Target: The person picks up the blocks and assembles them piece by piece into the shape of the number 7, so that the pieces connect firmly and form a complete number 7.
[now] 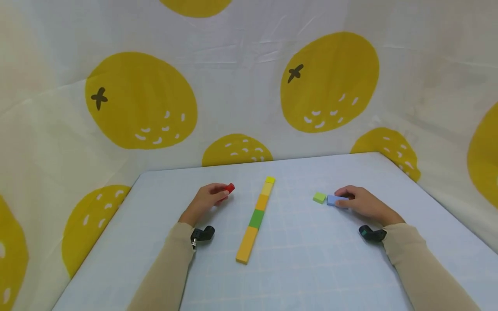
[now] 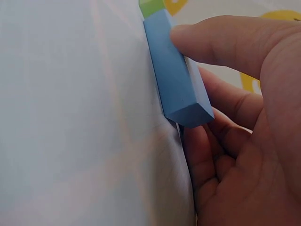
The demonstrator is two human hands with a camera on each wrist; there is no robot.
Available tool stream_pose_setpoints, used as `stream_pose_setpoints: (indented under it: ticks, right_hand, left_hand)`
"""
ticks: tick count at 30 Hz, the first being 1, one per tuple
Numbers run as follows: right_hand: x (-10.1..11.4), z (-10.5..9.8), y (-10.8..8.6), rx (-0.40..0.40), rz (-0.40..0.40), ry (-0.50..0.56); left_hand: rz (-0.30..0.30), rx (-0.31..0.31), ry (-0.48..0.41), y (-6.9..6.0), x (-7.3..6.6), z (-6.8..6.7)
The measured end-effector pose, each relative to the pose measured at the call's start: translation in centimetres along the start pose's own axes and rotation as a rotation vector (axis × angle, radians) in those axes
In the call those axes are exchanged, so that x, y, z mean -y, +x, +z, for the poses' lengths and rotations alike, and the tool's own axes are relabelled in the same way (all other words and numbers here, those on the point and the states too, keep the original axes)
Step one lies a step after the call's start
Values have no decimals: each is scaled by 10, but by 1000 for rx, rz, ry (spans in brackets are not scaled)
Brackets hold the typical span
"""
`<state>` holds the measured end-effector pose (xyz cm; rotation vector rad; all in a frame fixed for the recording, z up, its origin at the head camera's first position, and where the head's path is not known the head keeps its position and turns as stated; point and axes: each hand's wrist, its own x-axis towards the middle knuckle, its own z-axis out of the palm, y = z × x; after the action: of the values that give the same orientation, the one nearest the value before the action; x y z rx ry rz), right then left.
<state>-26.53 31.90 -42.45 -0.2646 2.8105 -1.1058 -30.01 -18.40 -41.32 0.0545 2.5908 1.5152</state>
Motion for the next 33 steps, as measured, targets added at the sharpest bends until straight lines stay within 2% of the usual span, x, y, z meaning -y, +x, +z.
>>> stream_pose_setpoints:
  ticks: [3, 8, 14, 27, 33]
  right_hand:
    - [1, -2, -2, 3, -8, 3]
    - [3, -1, 0, 4, -13, -10]
    - [2, -3, 0, 28, -19, -3]
    - [1, 2, 1, 42, -16, 6]
    - [2, 2, 0, 35, -42, -10]
  left_hand:
    - [-1, 24, 44, 3, -6, 2]
    - [19, 65, 166, 6, -17, -2]
    - [61, 72, 251, 15, -28, 1]
    - [47, 87, 274, 33, -32, 17]
    - [83, 99, 281, 40, -40, 20]
